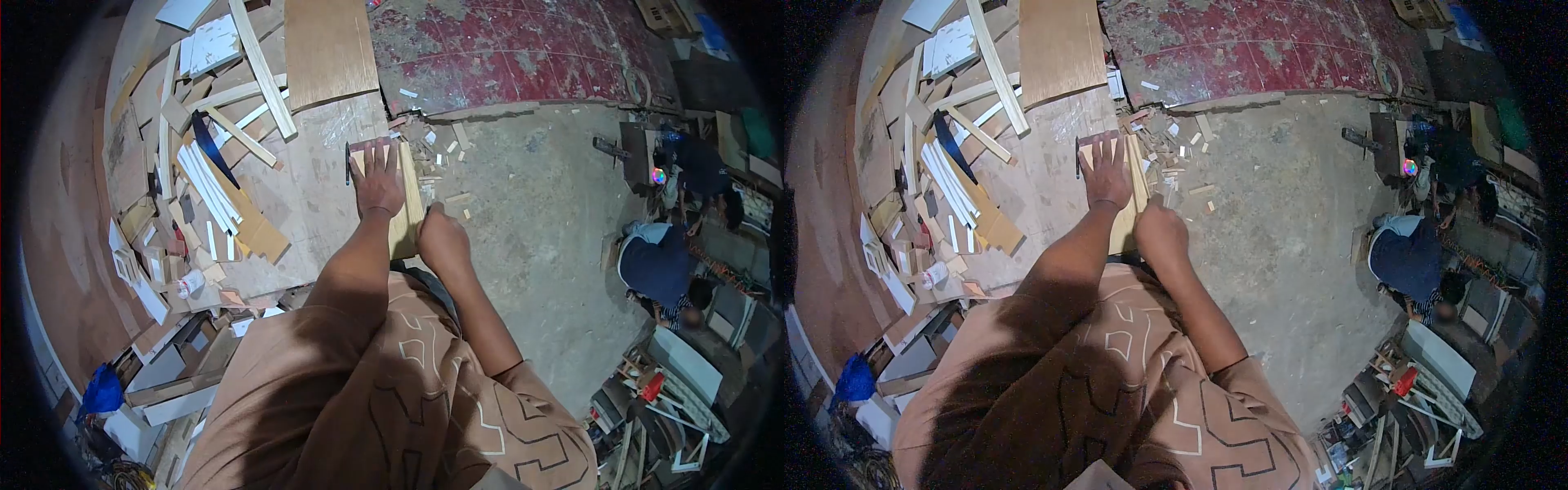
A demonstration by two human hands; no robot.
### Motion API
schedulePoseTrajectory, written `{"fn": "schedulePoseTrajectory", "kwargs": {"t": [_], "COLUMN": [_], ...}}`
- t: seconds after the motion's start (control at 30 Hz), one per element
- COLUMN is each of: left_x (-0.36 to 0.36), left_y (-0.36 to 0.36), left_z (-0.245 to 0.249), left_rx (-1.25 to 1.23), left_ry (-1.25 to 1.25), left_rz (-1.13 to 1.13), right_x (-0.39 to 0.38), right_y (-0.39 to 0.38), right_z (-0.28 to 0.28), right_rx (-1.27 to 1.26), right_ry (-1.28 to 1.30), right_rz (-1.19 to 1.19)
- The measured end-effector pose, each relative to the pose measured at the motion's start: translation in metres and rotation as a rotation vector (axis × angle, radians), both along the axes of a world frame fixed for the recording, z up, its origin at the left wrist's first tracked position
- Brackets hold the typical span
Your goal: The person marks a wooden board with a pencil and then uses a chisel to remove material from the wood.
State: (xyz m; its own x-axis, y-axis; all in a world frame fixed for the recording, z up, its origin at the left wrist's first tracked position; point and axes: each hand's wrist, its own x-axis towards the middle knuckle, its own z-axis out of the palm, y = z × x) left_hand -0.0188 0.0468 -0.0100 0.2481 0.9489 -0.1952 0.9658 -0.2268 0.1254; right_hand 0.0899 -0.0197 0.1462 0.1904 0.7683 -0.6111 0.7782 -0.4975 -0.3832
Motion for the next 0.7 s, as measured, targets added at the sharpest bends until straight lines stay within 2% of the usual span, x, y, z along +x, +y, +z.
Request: {"fn": "schedulePoseTrajectory", "kwargs": {"t": [0.07,0.13,0.3,0.53,0.7], "left_x": [-0.001,-0.002,0.0,0.0,-0.002], "left_y": [0.002,0.002,0.005,0.004,0.005], "left_z": [0.001,0.006,0.01,0.008,0.005], "left_rx": [0.012,0.018,-0.04,-0.05,-0.041], "left_ry": [0.046,-0.087,-0.055,-0.066,-0.087], "left_rz": [-0.004,0.01,0.015,0.012,0.0], "right_x": [-0.006,-0.012,-0.019,-0.017,-0.011], "right_y": [0.005,0.01,0.016,0.017,0.021], "right_z": [-0.021,-0.035,-0.062,-0.085,-0.088], "right_rx": [0.049,0.085,0.078,0.145,0.107], "right_ry": [0.01,0.051,0.037,0.06,0.057], "right_rz": [-0.023,-0.07,-0.074,-0.159,-0.109]}}
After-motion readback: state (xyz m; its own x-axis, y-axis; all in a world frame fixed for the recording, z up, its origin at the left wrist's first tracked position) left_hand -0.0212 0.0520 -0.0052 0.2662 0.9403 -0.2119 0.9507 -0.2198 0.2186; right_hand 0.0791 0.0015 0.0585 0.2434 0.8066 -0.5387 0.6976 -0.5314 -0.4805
